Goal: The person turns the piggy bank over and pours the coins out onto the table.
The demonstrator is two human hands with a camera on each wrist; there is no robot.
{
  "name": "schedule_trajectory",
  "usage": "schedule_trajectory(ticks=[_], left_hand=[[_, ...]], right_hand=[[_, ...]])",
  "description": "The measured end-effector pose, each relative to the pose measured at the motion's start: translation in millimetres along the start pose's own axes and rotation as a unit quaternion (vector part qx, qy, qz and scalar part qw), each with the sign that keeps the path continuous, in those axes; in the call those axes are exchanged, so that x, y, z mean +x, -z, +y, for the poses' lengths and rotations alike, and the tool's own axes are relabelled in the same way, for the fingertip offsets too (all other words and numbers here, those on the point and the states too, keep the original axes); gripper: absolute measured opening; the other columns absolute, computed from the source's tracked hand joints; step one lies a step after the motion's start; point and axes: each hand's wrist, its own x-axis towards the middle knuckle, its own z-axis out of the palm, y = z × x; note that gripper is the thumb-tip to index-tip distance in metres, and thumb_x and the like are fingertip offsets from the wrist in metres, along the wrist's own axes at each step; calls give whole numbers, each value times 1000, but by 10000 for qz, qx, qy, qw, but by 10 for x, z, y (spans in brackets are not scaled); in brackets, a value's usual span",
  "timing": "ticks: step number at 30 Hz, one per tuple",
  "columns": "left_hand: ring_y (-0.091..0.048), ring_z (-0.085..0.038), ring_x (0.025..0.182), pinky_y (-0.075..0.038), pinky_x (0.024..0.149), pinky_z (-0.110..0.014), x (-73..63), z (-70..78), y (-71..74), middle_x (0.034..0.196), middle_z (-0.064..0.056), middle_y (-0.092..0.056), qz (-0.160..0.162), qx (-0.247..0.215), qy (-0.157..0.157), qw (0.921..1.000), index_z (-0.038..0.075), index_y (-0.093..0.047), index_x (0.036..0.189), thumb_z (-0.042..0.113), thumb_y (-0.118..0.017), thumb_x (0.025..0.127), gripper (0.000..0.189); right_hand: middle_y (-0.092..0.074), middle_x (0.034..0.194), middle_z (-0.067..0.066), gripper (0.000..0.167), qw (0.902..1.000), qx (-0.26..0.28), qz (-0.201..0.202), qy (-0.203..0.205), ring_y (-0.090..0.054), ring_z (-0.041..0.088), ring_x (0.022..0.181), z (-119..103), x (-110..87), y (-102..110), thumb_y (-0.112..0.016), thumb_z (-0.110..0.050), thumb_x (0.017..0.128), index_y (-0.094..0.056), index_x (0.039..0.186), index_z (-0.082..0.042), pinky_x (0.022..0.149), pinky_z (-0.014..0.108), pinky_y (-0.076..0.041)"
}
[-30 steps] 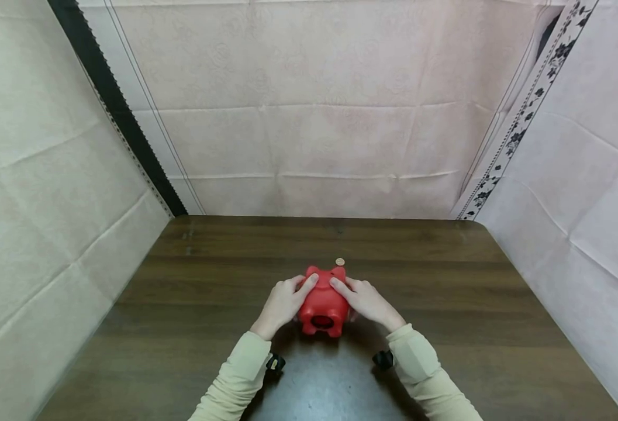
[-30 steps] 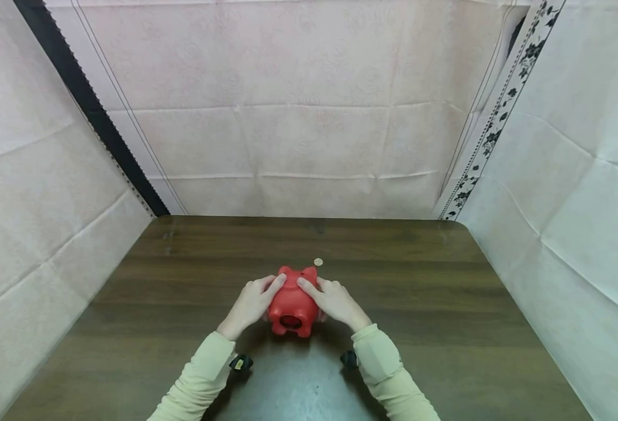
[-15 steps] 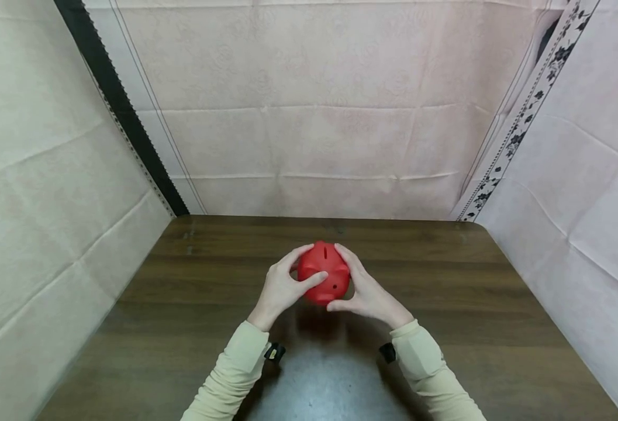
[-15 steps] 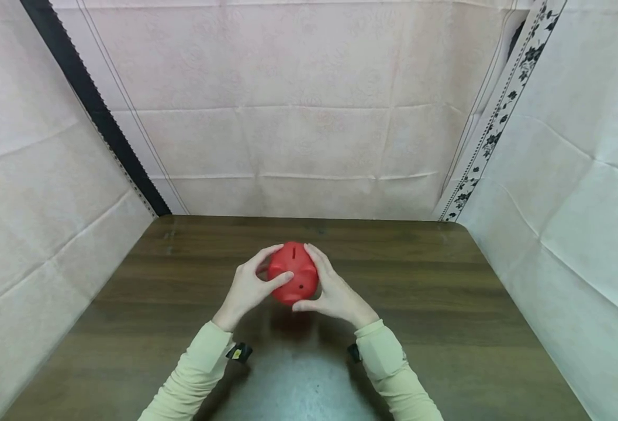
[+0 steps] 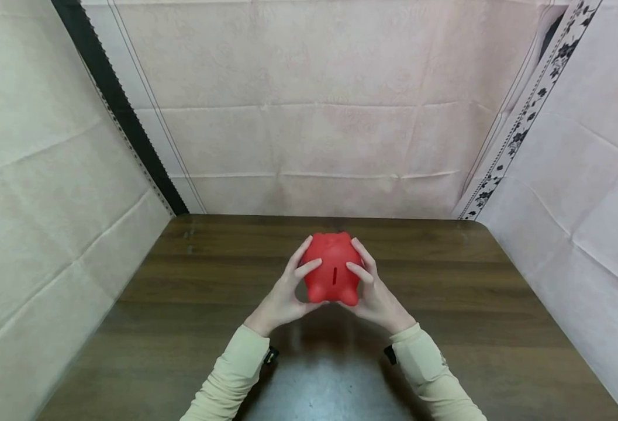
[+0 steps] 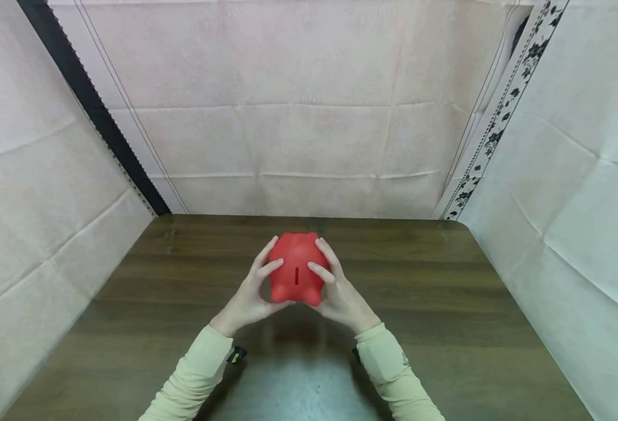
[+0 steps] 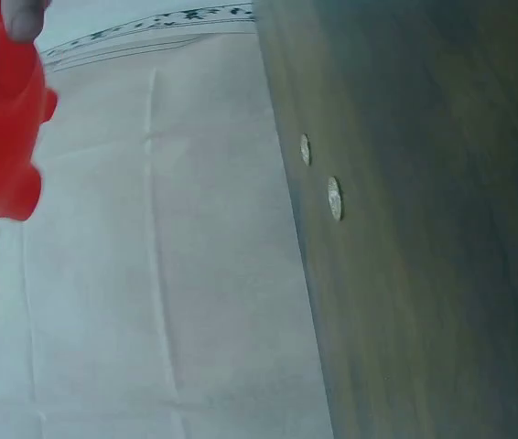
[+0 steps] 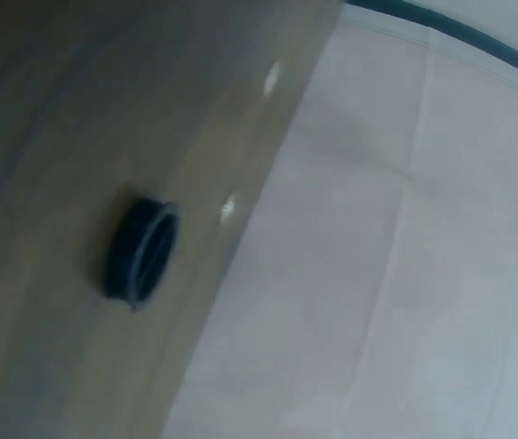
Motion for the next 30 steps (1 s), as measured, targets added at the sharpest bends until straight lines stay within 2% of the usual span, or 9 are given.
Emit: schedule_trajectory(ticks=[8, 10, 12, 15, 18, 20, 22, 26, 30], left_hand=[[-28, -31, 142, -57, 90, -39, -65, -58, -53, 159, -14, -15, -136, 246, 56, 9996, 21, -23, 149, 2, -87, 64, 108], [-31, -31, 141, -57, 90, -40, -51, -37, -34, 158, -14, -18, -67, 213, 209, 9995, 21, -26, 149, 5, -87, 65, 105], [-40, -29, 136, -57, 90, -40, -37, -9, -12, 157, -12, -27, 4, 29, 671, 9977, 21, -30, 149, 12, -88, 67, 101], [-59, -20, 115, -59, 84, -37, -22, 19, -19, 140, -4, -52, -44, -353, 2011, 9789, 24, -38, 146, 31, -84, 75, 85], [-67, -17, 83, -58, 72, -31, -23, 38, -83, 104, 0, -70, -423, -584, 3478, 9348, 24, -45, 139, 52, -69, 84, 67], [-66, -20, 69, -55, 65, -29, -48, 43, -135, 84, -1, -70, -733, -590, 4049, 9095, 19, -48, 134, 60, -59, 87, 64], [-65, -25, 61, -53, 60, -29, -79, 46, -177, 74, -3, -66, -873, -599, 4352, 8941, 15, -50, 130, 62, -54, 89, 62], [-66, -28, 61, -53, 60, -29, -101, 25, -215, 75, -3, -67, -775, -574, 4495, 8881, 15, -51, 131, 62, -55, 89, 63], [-70, -24, 82, -57, 72, -30, -55, 14, -169, 102, -3, -71, -458, -685, 4190, 9042, 20, -45, 140, 56, -64, 86, 67]], right_hand=[[-19, 153, 23, 103, 9999, -28, 24, -127, -25, 32, 143, -17, -54, -44, -89, -6, 61, -24, 140, -3, 92, 35, -56], [-20, 154, 23, 103, 9989, 187, -98, -408, -28, 33, 141, -29, -33, -18, -89, -8, 63, -23, 142, -3, 91, 38, -57], [-26, 154, 19, 105, 9929, 470, -240, -1070, -37, 31, 137, -43, -12, 13, -89, -14, 65, -23, 147, -6, 90, 41, -57], [-52, 136, 9, 89, 9627, 687, -520, -2565, -58, 20, 112, -50, 10, 30, -85, -27, 74, -33, 145, -12, 81, 36, -59], [-68, 94, 0, 64, 9126, 472, -1085, -3915, -61, 11, 75, -44, 7, 4, -71, -42, 86, -47, 137, -13, 66, 27, -54], [-64, 73, -1, 58, 8854, 298, -1551, -4372, -57, 11, 61, -35, -5, -33, -60, -49, 91, -52, 133, -9, 62, 25, -50], [-61, 64, -2, 59, 8682, 276, -1836, -4602, -54, 11, 55, -33, -16, -68, -55, -50, 93, -53, 133, -6, 60, 25, -47], [-61, 64, -3, 58, 8555, 517, -1882, -4796, -56, 13, 56, -22, -32, -99, -55, -50, 93, -53, 135, -9, 62, 26, -48], [-68, 86, 2, 57, 8669, 871, -1517, -4668, -64, 16, 70, -25, -35, -53, -61, -48, 91, -47, 136, -16, 67, 29, -54]])
